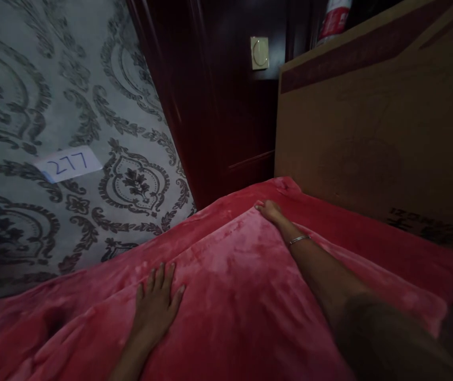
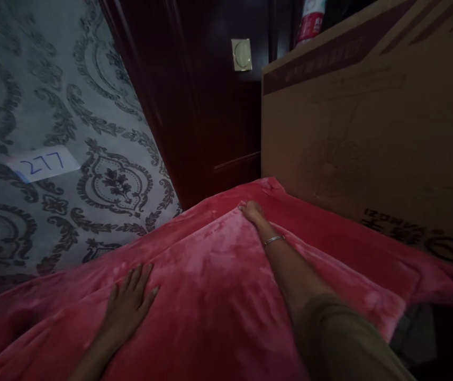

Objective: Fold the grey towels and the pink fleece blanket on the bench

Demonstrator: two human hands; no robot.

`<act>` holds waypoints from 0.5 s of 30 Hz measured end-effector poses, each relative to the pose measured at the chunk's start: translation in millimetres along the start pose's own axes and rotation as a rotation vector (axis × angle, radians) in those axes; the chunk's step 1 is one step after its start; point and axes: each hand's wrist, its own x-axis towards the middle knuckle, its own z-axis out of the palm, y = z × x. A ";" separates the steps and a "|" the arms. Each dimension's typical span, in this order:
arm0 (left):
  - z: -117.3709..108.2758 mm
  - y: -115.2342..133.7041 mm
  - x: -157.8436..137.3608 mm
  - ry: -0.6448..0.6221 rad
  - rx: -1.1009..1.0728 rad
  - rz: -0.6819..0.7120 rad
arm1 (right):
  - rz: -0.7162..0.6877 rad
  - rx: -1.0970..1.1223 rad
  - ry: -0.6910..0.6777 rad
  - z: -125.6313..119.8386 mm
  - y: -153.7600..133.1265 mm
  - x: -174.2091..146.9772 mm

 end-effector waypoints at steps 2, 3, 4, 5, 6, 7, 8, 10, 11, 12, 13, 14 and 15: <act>0.1 -1.3 1.0 -0.024 -0.011 -0.003 | 0.017 -0.011 0.029 2.1 2.6 -1.3; 0.3 -1.8 1.0 -0.029 -0.012 0.000 | 0.024 -0.016 0.037 2.3 3.4 -1.9; 0.6 -2.1 0.8 -0.029 -0.009 0.005 | 0.031 -0.022 0.040 2.1 3.6 -2.5; 1.0 -2.3 0.4 -0.027 -0.003 0.009 | 0.041 -0.029 0.038 1.7 3.4 -3.2; 1.3 -2.4 0.1 -0.024 0.005 0.011 | 0.050 -0.036 0.033 1.0 2.6 -3.8; 1.5 -2.4 -0.3 -0.025 0.013 0.008 | 0.056 -0.041 0.027 0.2 1.6 -4.5; 1.7 -2.4 -0.4 -0.029 0.020 0.004 | 0.058 -0.045 0.022 -0.7 0.3 -5.2; 2.2 -2.7 -0.1 -0.037 0.031 -0.010 | 0.058 -0.050 0.015 -2.7 -2.0 -6.4; 2.6 -3.1 0.4 -0.039 0.036 -0.014 | 0.058 -0.052 0.013 -3.6 -2.9 -6.9; 3.2 -3.7 1.1 -0.039 0.040 -0.015 | 0.059 -0.055 0.013 -4.5 -3.6 -7.3; 3.9 -4.5 1.9 -0.038 0.042 -0.014 | 0.060 -0.059 0.012 -5.1 -4.0 -7.9; 4.7 -5.5 2.6 -0.033 0.041 -0.010 | 0.061 -0.061 0.013 -5.6 -4.3 -8.5; 5.6 -6.4 3.3 -0.025 0.037 -0.005 | 0.059 -0.064 0.015 -6.0 -4.4 -9.3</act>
